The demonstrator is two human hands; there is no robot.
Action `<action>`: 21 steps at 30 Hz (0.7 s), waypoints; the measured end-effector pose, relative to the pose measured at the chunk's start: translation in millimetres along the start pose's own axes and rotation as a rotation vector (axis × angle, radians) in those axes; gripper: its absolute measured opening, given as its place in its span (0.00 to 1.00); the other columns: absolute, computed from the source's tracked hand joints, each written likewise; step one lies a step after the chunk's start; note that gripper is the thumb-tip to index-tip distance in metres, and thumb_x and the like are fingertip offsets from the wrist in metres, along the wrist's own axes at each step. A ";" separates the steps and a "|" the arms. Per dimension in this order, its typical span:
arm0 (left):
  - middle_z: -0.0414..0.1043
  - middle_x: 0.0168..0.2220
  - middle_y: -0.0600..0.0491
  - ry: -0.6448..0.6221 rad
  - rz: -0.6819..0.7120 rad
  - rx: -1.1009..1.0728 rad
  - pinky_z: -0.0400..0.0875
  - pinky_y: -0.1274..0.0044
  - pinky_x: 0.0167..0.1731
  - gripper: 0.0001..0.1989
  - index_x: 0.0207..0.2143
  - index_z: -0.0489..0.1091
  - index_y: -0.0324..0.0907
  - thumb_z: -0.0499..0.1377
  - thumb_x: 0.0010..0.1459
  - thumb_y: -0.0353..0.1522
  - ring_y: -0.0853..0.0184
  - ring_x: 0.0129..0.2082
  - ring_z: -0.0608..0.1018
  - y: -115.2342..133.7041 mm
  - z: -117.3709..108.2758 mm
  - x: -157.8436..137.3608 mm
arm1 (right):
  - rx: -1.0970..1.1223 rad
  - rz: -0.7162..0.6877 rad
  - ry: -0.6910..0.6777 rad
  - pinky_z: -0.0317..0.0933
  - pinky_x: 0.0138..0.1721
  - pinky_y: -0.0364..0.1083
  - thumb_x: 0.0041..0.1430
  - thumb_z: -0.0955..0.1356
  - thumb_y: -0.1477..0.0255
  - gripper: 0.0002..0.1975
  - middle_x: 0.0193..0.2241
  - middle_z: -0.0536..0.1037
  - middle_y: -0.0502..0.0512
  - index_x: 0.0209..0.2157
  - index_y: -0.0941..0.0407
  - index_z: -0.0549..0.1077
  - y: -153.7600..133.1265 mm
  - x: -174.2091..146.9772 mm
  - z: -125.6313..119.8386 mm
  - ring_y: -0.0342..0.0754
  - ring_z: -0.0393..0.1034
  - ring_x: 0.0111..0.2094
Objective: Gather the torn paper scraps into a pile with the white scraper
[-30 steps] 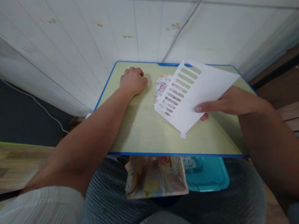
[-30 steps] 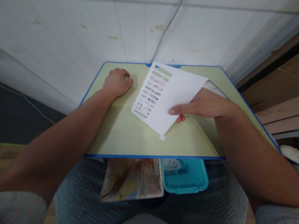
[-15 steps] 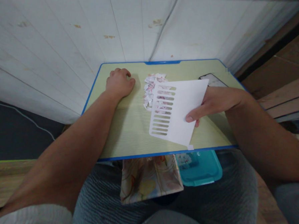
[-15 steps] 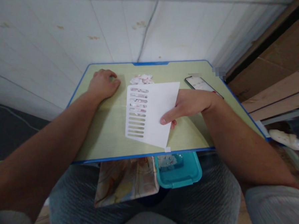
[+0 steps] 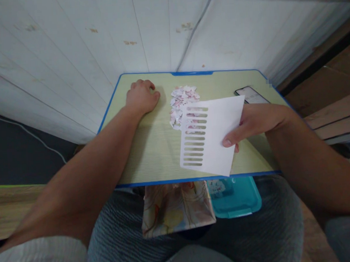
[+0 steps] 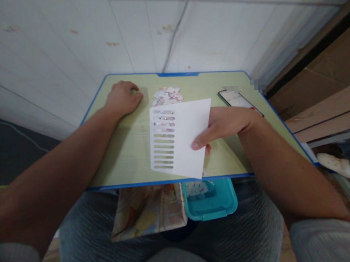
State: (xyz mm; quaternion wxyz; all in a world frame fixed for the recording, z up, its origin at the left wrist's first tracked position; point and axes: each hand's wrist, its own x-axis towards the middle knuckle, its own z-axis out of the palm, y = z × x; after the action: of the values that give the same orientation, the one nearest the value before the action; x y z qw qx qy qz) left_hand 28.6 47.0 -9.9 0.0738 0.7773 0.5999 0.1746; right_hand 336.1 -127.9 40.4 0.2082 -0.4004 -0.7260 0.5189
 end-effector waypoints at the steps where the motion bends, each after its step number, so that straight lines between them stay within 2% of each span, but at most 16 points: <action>1: 0.78 0.70 0.41 0.005 0.000 -0.004 0.70 0.50 0.75 0.21 0.62 0.81 0.47 0.60 0.72 0.40 0.42 0.74 0.73 -0.7 1.0 0.6 | -0.001 -0.004 0.024 0.84 0.34 0.48 0.48 0.90 0.57 0.23 0.30 0.87 0.49 0.38 0.52 0.86 -0.1 -0.2 0.1 0.54 0.86 0.35; 5: 0.80 0.68 0.42 0.033 0.006 -0.041 0.70 0.48 0.75 0.21 0.61 0.81 0.51 0.63 0.68 0.40 0.39 0.74 0.74 -4.0 5.8 3.3 | -0.006 -0.033 0.009 0.87 0.44 0.54 0.54 0.88 0.57 0.20 0.37 0.90 0.52 0.42 0.51 0.87 0.0 1.3 -1.5 0.60 0.89 0.46; 8: 0.81 0.67 0.43 0.047 0.015 -0.058 0.70 0.48 0.76 0.21 0.62 0.80 0.53 0.64 0.68 0.40 0.40 0.74 0.74 -6.2 8.7 4.9 | -0.008 -0.048 0.085 0.88 0.47 0.58 0.53 0.88 0.58 0.20 0.38 0.91 0.55 0.42 0.51 0.88 2.1 1.4 -4.8 0.64 0.89 0.49; 11: 0.81 0.67 0.43 0.049 0.008 -0.066 0.70 0.48 0.76 0.20 0.61 0.81 0.53 0.64 0.69 0.41 0.40 0.74 0.73 -7.7 10.6 6.2 | -0.008 -0.012 0.103 0.88 0.44 0.57 0.52 0.89 0.58 0.21 0.38 0.91 0.56 0.43 0.52 0.88 5.7 -1.7 -9.8 0.65 0.89 0.47; 16: 0.81 0.64 0.42 0.053 0.007 -0.083 0.71 0.45 0.75 0.19 0.59 0.82 0.53 0.66 0.67 0.40 0.37 0.74 0.73 -8.8 11.9 7.7 | -0.045 0.103 -0.082 0.86 0.37 0.53 0.60 0.85 0.54 0.21 0.38 0.91 0.55 0.44 0.54 0.88 8.0 -5.3 -20.8 0.58 0.88 0.39; 21: 0.81 0.66 0.41 0.036 0.016 -0.101 0.71 0.46 0.74 0.19 0.59 0.82 0.52 0.68 0.67 0.41 0.38 0.74 0.73 -9.3 9.8 8.1 | -0.094 0.144 -0.071 0.87 0.41 0.54 0.57 0.86 0.50 0.25 0.39 0.91 0.54 0.44 0.55 0.88 8.1 -3.2 -26.0 0.58 0.88 0.41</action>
State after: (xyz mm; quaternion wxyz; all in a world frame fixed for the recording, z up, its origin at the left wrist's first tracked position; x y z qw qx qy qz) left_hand 25.5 58.2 -20.5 0.1006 0.7740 0.5854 0.2193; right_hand 359.6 -114.1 43.1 0.1253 -0.4423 -0.7259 0.5116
